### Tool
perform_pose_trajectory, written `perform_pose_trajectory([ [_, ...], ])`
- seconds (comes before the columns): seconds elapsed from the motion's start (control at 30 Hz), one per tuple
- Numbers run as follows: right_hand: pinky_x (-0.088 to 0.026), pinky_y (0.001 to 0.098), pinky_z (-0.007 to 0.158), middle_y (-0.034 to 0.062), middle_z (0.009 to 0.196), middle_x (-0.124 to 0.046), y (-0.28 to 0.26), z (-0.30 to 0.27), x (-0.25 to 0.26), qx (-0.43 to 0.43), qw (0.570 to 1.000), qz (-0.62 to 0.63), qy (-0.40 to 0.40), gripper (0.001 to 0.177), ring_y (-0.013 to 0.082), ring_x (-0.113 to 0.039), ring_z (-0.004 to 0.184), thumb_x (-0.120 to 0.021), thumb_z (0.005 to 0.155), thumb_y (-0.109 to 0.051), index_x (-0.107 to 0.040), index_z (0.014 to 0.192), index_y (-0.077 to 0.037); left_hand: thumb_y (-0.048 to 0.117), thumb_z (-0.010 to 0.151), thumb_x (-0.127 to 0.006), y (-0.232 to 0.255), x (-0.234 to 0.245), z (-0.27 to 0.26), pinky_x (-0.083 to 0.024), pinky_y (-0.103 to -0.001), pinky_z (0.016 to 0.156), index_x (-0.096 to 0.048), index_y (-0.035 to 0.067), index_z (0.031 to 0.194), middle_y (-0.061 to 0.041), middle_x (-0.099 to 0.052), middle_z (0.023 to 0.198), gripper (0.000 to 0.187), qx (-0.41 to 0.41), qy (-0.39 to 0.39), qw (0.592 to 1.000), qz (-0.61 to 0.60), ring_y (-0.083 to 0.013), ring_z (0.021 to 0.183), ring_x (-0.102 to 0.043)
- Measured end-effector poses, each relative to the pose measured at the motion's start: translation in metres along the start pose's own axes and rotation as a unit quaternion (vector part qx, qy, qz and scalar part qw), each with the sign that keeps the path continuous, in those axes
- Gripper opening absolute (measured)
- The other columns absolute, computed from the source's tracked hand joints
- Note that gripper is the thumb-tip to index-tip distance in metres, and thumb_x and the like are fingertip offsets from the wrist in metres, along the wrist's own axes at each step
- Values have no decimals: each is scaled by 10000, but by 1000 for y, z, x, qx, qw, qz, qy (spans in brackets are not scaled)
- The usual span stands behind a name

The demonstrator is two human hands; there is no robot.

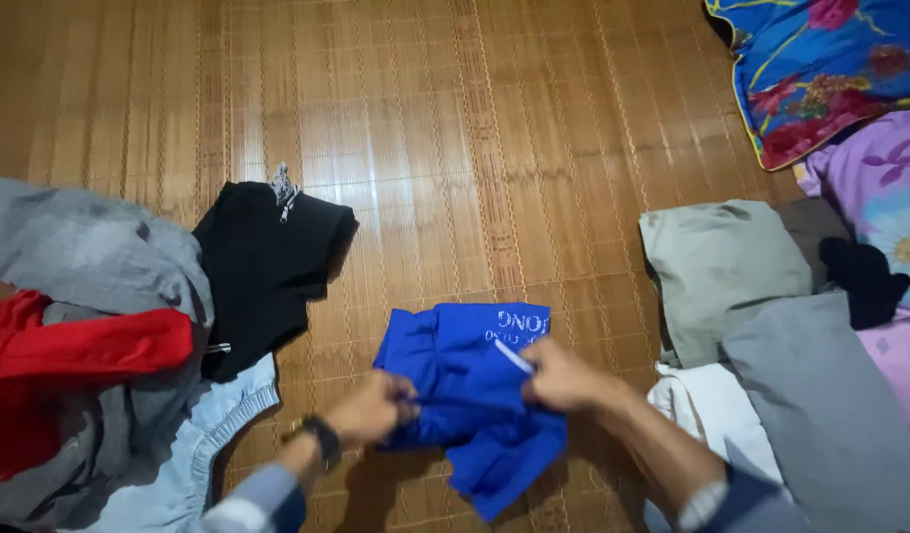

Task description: The person folds several pieces of clothing on a wooden floor, including a blue t-shirt, a white t-shirt, a red t-shirt, light blue jeans, black pants, and a black sock. Each item is smoothed, folded, and placed into a growing stack.

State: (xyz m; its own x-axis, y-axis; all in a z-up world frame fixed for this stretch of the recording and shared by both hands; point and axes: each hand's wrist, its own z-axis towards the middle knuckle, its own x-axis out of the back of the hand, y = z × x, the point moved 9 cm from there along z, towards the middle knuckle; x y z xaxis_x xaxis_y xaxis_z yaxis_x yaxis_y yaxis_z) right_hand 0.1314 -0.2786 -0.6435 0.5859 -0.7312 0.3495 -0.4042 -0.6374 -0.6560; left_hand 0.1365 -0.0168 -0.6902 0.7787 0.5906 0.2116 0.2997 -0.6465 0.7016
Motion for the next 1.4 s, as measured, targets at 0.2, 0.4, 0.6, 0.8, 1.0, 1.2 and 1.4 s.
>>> perform_pose_trajectory([
  [0.2, -552, 324, 751, 102, 912, -769, 58, 76, 28, -36, 970, 135, 200, 254, 168, -683, 839, -802, 699, -41, -765, 949, -14, 153, 860, -713, -25, 34, 34, -516, -436, 581, -710, 64, 815, -26, -669, 774, 99, 163, 143, 962, -165, -158, 708, -608],
  [0.4, -543, 393, 835, 191, 1271, -640, 52, -22, 13, 67, 826, 471, 303, 578, 284, -666, 1019, -581, 806, 19, -519, 1380, -13, 329, 830, -800, 11, 28, -30, -516, -357, 726, -746, -21, 920, -105, -735, 814, 366, -66, 325, 938, -103, -177, 793, -645],
  [0.6, -337, 595, 1087, 357, 1489, -356, -66, -104, -1, 308, 834, -213, 405, 854, 506, -407, 1358, -702, 594, -72, -494, 1422, -72, 217, 781, -802, 0, 12, -31, -540, -330, 687, -761, -8, 944, -58, -764, 767, 280, -108, 310, 938, -108, -125, 711, -653],
  [0.8, -336, 705, 1071, 197, 1350, -618, -135, -85, -41, 494, 784, -316, 203, 278, 408, -532, 1341, -832, 552, -173, -615, 695, -74, 197, 859, -779, -16, -2, -8, -475, -323, 609, -768, -11, 886, -6, -659, 700, 210, -93, 237, 957, -139, -121, 666, -541],
  [1.0, -559, 410, 834, 163, 974, -769, -60, 37, 24, 132, 956, -48, 256, 317, 315, -741, 923, -858, 739, -324, -781, 898, -61, 365, 994, -685, -35, 19, -9, -476, -303, 707, -755, -32, 937, 16, -648, 835, 407, -62, 294, 923, -240, -102, 790, -540],
  [1.2, -568, 436, 817, 222, 973, -740, -29, 56, 29, -48, 962, -47, 264, 442, 338, -754, 893, -872, 766, -392, -774, 1021, -44, 496, 686, -886, 67, 40, -38, -562, -412, 829, -622, -46, 1217, -207, -734, 1015, 804, -28, 403, 914, -34, -293, 953, -722],
  [1.4, -553, 424, 908, 166, 1059, -735, -69, -32, 41, 229, 850, -48, 473, 437, 339, -700, 1018, -861, 727, -379, -747, 994, -53, 464, 652, -888, 37, 28, 7, -575, -471, 761, -677, -82, 1053, -271, -738, 913, 710, 23, 405, 914, -19, -382, 838, -739],
])
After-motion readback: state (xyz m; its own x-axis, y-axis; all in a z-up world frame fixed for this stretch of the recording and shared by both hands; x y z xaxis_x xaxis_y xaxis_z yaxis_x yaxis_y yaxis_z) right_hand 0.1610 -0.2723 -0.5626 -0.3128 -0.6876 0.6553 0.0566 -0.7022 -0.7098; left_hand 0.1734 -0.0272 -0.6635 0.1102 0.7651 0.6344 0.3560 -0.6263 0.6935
